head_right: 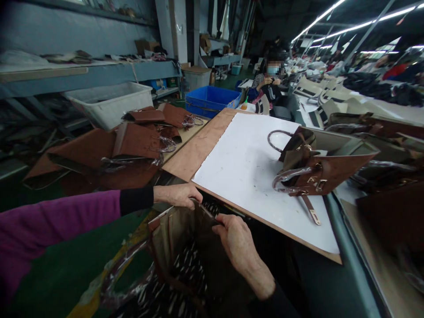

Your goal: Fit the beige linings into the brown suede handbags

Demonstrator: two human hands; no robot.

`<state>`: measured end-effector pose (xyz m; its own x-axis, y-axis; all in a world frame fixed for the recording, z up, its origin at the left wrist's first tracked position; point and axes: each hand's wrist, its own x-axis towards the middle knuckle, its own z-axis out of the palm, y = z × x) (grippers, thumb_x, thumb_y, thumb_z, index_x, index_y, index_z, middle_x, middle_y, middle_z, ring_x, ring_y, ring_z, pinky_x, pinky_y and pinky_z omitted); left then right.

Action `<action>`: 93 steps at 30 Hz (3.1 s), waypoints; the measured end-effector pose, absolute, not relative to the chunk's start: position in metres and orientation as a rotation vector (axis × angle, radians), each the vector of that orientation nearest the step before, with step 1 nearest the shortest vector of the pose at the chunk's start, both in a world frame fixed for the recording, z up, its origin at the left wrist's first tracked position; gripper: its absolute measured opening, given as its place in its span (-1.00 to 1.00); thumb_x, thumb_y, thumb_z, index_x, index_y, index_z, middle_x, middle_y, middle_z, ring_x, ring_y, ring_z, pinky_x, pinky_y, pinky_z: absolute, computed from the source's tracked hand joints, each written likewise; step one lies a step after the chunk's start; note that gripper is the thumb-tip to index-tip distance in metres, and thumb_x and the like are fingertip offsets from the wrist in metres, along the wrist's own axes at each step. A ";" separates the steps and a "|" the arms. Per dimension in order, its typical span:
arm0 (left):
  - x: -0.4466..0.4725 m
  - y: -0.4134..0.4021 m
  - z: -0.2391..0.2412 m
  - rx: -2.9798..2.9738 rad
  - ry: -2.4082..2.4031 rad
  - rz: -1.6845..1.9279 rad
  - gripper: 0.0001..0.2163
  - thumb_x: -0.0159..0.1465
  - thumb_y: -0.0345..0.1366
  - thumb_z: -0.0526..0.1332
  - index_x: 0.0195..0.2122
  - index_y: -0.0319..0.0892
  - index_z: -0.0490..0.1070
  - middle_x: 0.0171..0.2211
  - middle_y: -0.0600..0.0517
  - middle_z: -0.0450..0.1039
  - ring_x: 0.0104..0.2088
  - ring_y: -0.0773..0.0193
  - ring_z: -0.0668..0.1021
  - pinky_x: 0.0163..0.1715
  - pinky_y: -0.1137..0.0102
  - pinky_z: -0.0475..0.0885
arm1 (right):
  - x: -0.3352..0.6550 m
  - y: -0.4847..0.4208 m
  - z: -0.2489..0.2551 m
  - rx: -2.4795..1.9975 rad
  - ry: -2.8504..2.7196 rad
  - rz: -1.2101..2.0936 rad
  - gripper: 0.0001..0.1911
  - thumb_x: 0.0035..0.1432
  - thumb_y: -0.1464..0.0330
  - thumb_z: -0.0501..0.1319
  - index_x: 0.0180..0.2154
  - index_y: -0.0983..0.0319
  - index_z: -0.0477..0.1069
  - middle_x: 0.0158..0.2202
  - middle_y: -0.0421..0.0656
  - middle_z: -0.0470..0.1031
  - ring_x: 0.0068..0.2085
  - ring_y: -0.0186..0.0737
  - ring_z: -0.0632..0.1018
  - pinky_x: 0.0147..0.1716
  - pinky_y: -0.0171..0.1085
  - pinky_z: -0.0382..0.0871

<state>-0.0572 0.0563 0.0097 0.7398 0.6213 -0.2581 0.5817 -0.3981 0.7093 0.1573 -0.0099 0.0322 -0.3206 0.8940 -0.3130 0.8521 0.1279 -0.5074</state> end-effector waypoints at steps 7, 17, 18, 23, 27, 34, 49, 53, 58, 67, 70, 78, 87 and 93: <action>-0.046 0.042 0.014 1.793 0.761 0.003 -0.90 -0.06 -0.43 0.19 -0.48 -0.26 0.44 -0.62 0.17 0.29 -0.57 0.41 0.31 -0.59 0.54 0.16 | 0.190 -0.006 0.025 -1.685 -2.311 1.182 -0.80 0.03 0.27 0.06 -0.44 0.17 0.43 -0.45 -0.26 0.46 -0.32 -0.22 0.43 -0.34 -0.32 0.18; -0.043 0.027 0.004 1.680 0.855 0.039 -0.88 -0.01 -0.33 0.22 -0.52 -0.30 0.45 -0.68 0.16 0.17 -0.61 0.46 0.19 -0.64 0.55 0.04 | 0.179 -0.010 0.003 -1.487 -2.472 0.952 -0.65 0.02 0.37 0.12 -0.10 0.18 0.40 -0.14 -0.13 0.49 -0.13 -0.15 0.46 -0.14 -0.27 0.24; -0.043 0.028 0.004 1.685 0.861 0.046 -0.88 0.00 -0.33 0.22 -0.51 -0.30 0.46 -0.68 0.16 0.15 -0.62 0.46 0.17 -0.64 0.54 0.03 | 0.176 -0.010 0.004 -1.472 -2.451 0.971 -0.62 0.01 0.36 0.14 -0.08 0.17 0.39 -0.10 -0.13 0.48 -0.11 -0.15 0.46 -0.13 -0.27 0.24; -0.042 0.029 0.006 1.758 0.846 0.052 -0.85 0.05 -0.30 0.19 -0.54 -0.30 0.41 -0.69 0.17 0.08 -0.61 0.45 0.15 -0.63 0.49 0.00 | 0.163 -0.008 0.010 -1.607 -2.277 1.076 -0.78 0.05 0.32 0.10 -0.27 0.12 0.48 -0.30 -0.25 0.54 -0.24 -0.23 0.48 -0.24 -0.31 0.23; -0.039 0.030 0.007 1.802 0.834 0.044 -0.85 0.06 -0.31 0.15 -0.58 -0.29 0.35 -0.68 0.16 0.06 -0.60 0.44 0.16 -0.61 0.49 0.00 | 0.158 -0.006 0.010 -1.684 -2.260 1.044 -0.77 0.08 0.30 0.05 -0.41 0.15 0.48 -0.47 -0.27 0.48 -0.36 -0.28 0.44 -0.34 -0.33 0.18; -0.036 0.029 0.010 1.840 0.843 0.053 -0.82 0.04 -0.34 0.14 -0.66 -0.26 0.25 -0.70 0.17 0.00 -0.63 0.45 0.15 -0.62 0.47 -0.01 | 0.154 -0.009 0.014 -1.769 -2.280 1.036 -0.77 0.09 0.32 0.03 -0.43 0.16 0.45 -0.48 -0.26 0.44 -0.38 -0.29 0.42 -0.38 -0.34 0.16; -0.028 0.033 0.029 1.960 0.815 0.082 -0.91 0.00 -0.39 0.18 -0.61 -0.26 0.33 -0.69 0.19 0.09 -0.63 0.46 0.18 -0.64 0.52 0.03 | 0.143 0.013 0.043 -1.480 -2.762 1.059 -0.84 0.03 0.32 0.15 -0.42 0.23 0.49 -0.55 -0.21 0.40 -0.47 -0.28 0.38 -0.49 -0.34 0.11; -0.023 0.053 0.025 1.988 0.793 0.079 -0.76 -0.06 -0.49 0.19 -0.31 -0.23 0.41 -0.52 0.19 0.31 -0.50 0.42 0.32 -0.53 0.55 0.15 | 0.145 0.037 0.044 -1.583 -2.730 1.075 -0.85 -0.02 0.34 0.17 -0.44 0.25 0.50 -0.56 -0.23 0.38 -0.49 -0.31 0.34 -0.51 -0.35 0.10; -0.021 0.070 0.017 1.967 1.096 -0.056 -0.69 -0.14 -0.50 0.23 -0.30 -0.24 0.42 -0.51 0.16 0.36 -0.51 0.37 0.34 -0.55 0.51 0.14 | 0.153 0.064 0.041 -1.797 -2.687 1.047 -0.85 -0.08 0.35 0.19 -0.55 0.28 0.47 -0.66 -0.25 0.27 -0.58 -0.34 0.26 -0.56 -0.32 0.04; -0.033 0.029 -0.009 1.960 1.369 0.303 -0.81 -0.02 -0.42 0.14 -0.34 -0.22 0.38 -0.40 0.04 0.41 -0.41 0.30 0.40 -0.47 0.48 0.19 | 0.183 0.055 0.022 -1.904 -2.542 1.163 -0.76 -0.05 0.29 0.15 -0.66 0.25 0.28 -0.70 -0.30 0.17 -0.60 -0.38 0.22 -0.59 -0.34 0.01; -0.031 0.023 -0.003 1.931 1.375 0.307 -0.84 0.02 -0.35 0.15 -0.36 -0.23 0.42 -0.40 0.00 0.44 -0.38 0.26 0.41 -0.45 0.46 0.20 | 0.190 0.054 0.027 -1.864 -2.517 1.231 -0.77 -0.04 0.25 0.14 -0.61 0.25 0.30 -0.67 -0.30 0.21 -0.57 -0.38 0.25 -0.58 -0.36 0.04; -0.035 0.047 0.012 1.386 0.948 0.276 -0.66 -0.02 -0.19 0.25 -0.23 -0.26 0.46 -0.50 0.10 0.38 -0.54 0.37 0.34 -0.53 0.49 0.16 | 0.197 0.057 0.039 -1.608 -2.425 1.450 -0.75 -0.03 0.22 0.12 -0.57 0.26 0.34 -0.67 -0.31 0.19 -0.59 -0.39 0.17 -0.58 -0.36 0.01; -0.030 0.030 -0.002 1.313 1.090 0.285 -0.64 -0.03 -0.04 0.28 -0.35 -0.24 0.51 -0.53 0.11 0.40 -0.53 0.38 0.36 -0.52 0.50 0.20 | 0.202 0.049 0.031 -1.610 -2.471 1.390 -0.77 -0.02 0.23 0.11 -0.58 0.24 0.30 -0.65 -0.30 0.15 -0.57 -0.39 0.19 -0.59 -0.37 0.00; -0.032 0.032 -0.009 1.084 1.086 0.276 -0.74 -0.13 -0.18 0.34 -0.44 -0.23 0.51 -0.57 0.10 0.44 -0.57 0.36 0.41 -0.52 0.47 0.28 | 0.198 0.046 0.027 -1.596 -2.507 1.367 -0.78 -0.01 0.24 0.11 -0.56 0.23 0.31 -0.63 -0.28 0.21 -0.55 -0.37 0.23 -0.58 -0.37 0.03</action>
